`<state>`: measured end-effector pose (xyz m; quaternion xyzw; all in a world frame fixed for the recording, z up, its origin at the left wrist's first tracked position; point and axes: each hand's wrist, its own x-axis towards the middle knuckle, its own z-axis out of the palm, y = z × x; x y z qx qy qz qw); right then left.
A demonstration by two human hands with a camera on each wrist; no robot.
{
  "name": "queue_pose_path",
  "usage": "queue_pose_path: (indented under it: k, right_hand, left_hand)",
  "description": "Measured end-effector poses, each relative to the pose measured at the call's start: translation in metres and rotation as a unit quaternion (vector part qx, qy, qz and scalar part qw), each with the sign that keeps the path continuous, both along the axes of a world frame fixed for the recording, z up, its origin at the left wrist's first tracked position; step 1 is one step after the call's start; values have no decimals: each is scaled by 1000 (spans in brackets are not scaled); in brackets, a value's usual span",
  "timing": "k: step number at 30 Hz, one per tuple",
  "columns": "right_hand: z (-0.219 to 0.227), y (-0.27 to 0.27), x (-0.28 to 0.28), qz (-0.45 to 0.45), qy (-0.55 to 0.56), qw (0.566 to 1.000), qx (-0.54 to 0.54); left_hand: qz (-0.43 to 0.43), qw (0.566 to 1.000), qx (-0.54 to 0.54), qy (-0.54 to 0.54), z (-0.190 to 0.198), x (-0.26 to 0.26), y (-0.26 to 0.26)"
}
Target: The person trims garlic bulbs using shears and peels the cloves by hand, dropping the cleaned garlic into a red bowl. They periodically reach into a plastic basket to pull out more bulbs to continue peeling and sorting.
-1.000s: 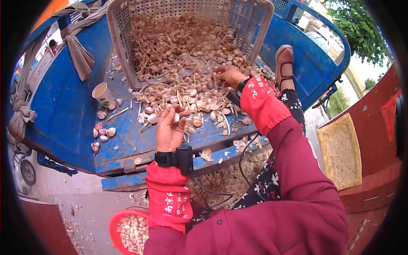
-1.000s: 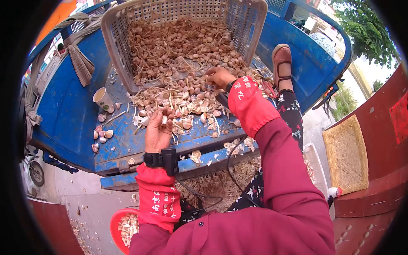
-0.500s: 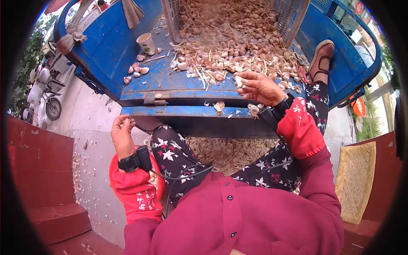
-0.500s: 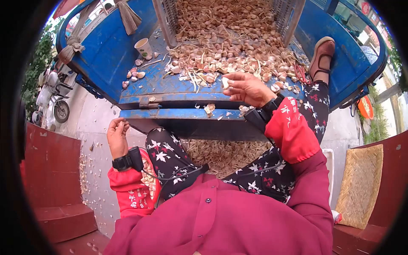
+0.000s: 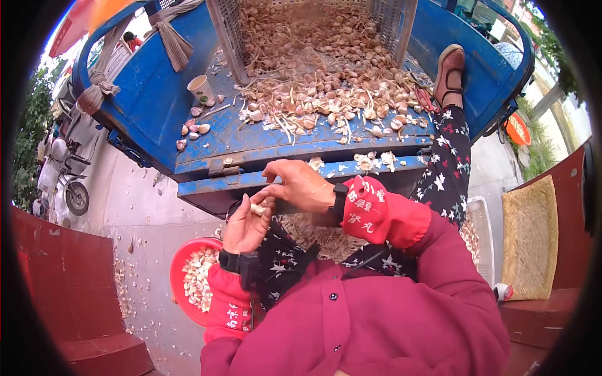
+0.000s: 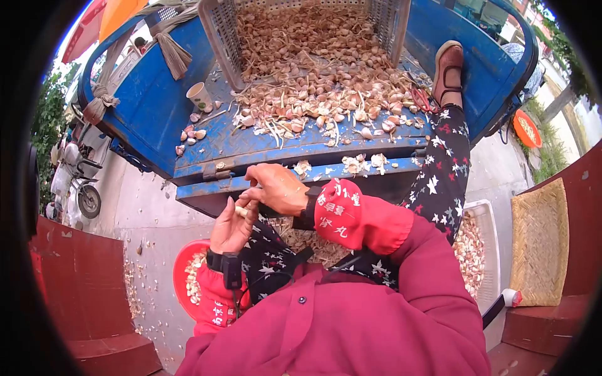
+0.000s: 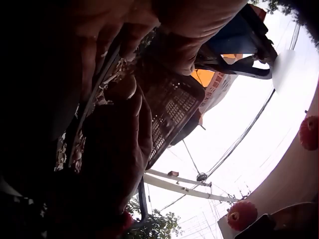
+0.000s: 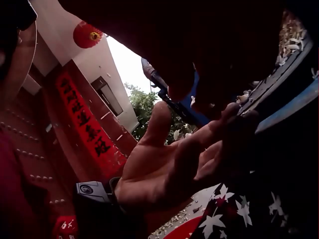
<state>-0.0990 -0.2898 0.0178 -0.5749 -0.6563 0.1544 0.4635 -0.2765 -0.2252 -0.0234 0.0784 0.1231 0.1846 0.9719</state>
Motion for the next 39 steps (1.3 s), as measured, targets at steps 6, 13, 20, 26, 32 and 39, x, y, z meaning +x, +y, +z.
queue_pose_path:
  k: [6, 13, 20, 26, 32, 39]
  right_hand:
    - [10, 13, 143, -188, -97, 965, -153]
    - [8, 15, 222, -305, -184, 919, -166]
    - [9, 1, 304, -455, -169, 863, -144]
    - [0, 67, 285, -259, -301, 859, -323]
    - [43, 76, 301, -196, 39, 963, -182]
    - [18, 68, 303, -203, -142, 953, -174]
  left_hand:
    - [441, 853, 38, -275, 22, -196, 98]
    - [276, 941, 196, 22, 30, -53, 87]
    - [-52, 954, 292, 44, 66, 161, 53]
    - [-136, 899, 393, 136, 34, 249, 53]
    - [-66, 865, 473, 152, 16, 243, 64]
    - [3, 683, 699, 213, 4, 249, 70]
